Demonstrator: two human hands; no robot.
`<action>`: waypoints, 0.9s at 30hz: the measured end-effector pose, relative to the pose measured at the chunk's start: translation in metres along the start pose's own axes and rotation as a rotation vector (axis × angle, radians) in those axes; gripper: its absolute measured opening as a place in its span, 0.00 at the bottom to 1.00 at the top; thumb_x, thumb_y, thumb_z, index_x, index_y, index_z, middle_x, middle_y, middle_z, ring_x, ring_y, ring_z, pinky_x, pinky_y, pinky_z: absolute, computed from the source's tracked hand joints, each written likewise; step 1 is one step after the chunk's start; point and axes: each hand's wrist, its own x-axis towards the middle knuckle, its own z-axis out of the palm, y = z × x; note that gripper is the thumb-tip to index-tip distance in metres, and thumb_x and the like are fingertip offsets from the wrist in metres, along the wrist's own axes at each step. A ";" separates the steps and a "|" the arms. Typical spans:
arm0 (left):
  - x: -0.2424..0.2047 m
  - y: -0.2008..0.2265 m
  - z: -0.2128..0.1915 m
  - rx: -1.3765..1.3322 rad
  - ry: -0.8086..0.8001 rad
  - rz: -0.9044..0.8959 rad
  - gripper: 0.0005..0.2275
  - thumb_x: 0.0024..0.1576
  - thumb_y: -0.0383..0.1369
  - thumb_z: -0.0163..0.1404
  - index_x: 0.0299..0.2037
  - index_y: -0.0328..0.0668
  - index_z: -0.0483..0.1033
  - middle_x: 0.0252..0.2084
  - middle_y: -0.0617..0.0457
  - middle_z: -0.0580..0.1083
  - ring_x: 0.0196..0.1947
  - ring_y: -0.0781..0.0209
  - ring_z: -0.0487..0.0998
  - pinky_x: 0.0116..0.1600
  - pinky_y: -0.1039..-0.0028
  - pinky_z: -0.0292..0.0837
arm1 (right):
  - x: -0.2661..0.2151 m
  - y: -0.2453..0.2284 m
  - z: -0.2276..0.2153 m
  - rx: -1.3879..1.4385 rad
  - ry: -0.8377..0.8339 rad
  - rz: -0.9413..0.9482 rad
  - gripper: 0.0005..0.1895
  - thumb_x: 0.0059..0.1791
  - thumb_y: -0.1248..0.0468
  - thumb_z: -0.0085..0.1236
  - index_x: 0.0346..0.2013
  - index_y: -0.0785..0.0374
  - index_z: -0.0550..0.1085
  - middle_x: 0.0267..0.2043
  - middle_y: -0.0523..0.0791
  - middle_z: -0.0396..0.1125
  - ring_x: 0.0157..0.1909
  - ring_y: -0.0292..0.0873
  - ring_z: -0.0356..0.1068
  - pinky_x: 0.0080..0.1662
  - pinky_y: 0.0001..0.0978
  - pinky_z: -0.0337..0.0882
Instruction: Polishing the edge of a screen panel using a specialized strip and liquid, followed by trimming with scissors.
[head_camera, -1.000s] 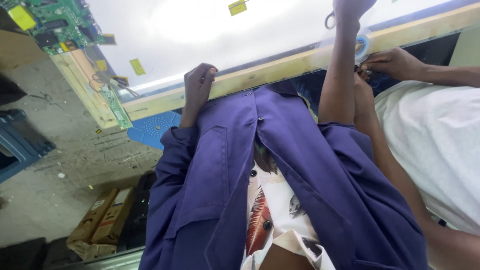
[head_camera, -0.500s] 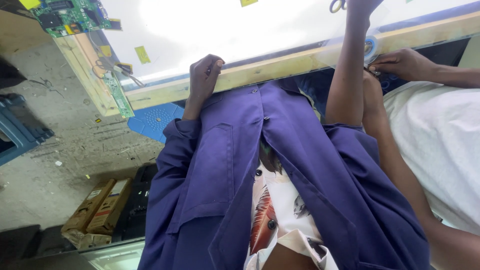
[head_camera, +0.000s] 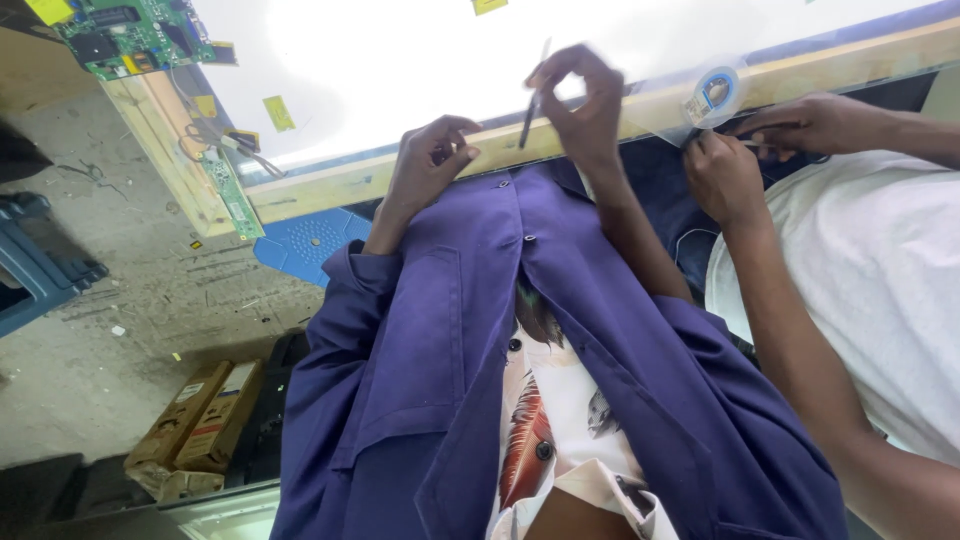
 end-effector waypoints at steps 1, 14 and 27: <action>0.003 0.006 0.004 0.004 -0.108 -0.012 0.09 0.61 0.32 0.53 0.49 0.46 0.72 0.29 0.60 0.70 0.21 0.73 0.61 0.28 0.82 0.58 | -0.010 -0.008 0.011 0.045 -0.066 0.095 0.05 0.45 0.75 0.53 0.30 0.64 0.70 0.32 0.47 0.69 0.35 0.42 0.70 0.42 0.32 0.72; -0.006 0.018 0.017 -0.104 0.041 -0.176 0.12 0.60 0.41 0.51 0.40 0.40 0.76 0.38 0.53 0.78 0.34 0.64 0.80 0.36 0.77 0.76 | -0.040 -0.017 0.026 0.073 -0.319 0.111 0.06 0.54 0.62 0.55 0.40 0.62 0.74 0.38 0.45 0.69 0.35 0.39 0.68 0.37 0.28 0.69; -0.012 -0.011 0.020 -0.334 0.053 -0.198 0.15 0.64 0.41 0.47 0.44 0.34 0.74 0.24 0.49 0.71 0.21 0.71 0.72 0.22 0.86 0.61 | -0.056 0.000 0.022 0.124 -0.332 0.271 0.09 0.42 0.74 0.59 0.36 0.64 0.74 0.32 0.50 0.72 0.29 0.46 0.73 0.30 0.32 0.71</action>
